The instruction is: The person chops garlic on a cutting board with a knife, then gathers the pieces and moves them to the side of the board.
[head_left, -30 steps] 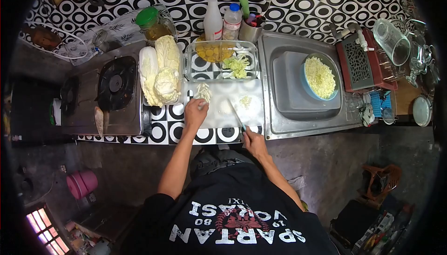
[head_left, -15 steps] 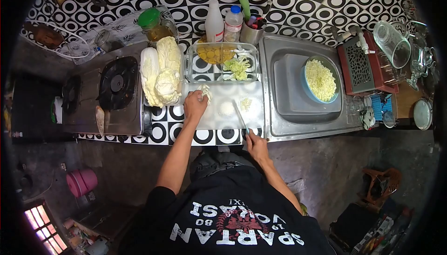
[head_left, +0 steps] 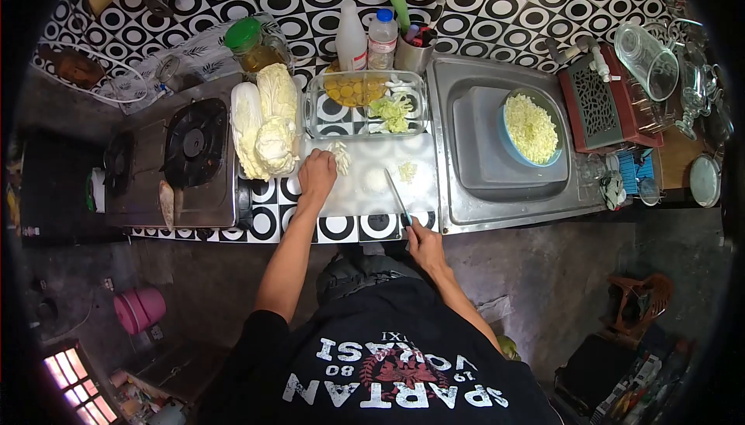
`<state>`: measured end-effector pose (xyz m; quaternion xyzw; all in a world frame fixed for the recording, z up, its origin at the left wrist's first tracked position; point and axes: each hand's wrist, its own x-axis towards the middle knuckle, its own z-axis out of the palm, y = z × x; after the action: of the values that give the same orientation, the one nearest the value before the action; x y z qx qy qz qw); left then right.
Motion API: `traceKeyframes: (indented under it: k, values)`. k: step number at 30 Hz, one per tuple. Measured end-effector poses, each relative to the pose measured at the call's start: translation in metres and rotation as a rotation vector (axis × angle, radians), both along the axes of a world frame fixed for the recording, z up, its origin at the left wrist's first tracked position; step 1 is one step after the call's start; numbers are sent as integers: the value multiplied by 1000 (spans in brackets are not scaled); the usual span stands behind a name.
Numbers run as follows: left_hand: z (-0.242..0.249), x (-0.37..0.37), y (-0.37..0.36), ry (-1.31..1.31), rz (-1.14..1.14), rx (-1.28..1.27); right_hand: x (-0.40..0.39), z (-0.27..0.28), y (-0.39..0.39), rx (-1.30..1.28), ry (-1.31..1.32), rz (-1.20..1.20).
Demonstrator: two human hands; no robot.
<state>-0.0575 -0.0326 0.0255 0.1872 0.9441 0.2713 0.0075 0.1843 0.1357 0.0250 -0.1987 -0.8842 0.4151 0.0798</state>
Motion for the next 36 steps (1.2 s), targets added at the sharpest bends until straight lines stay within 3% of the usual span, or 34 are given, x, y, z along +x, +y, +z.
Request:
traceKeyframes:
  k: [10,18,33,36]
  values:
    - [-3,2,0,21,-92,31,3,2,0,-17,-14,-7]
    - [-3,-7,1,7,-78,-126,3,8,-1,-24,-41,-29]
    - [-1,-7,2,33,-121,-162,4,2,2,-8,1,-23]
    - [6,-3,2,50,-83,-21,5,4,2,-39,7,-27]
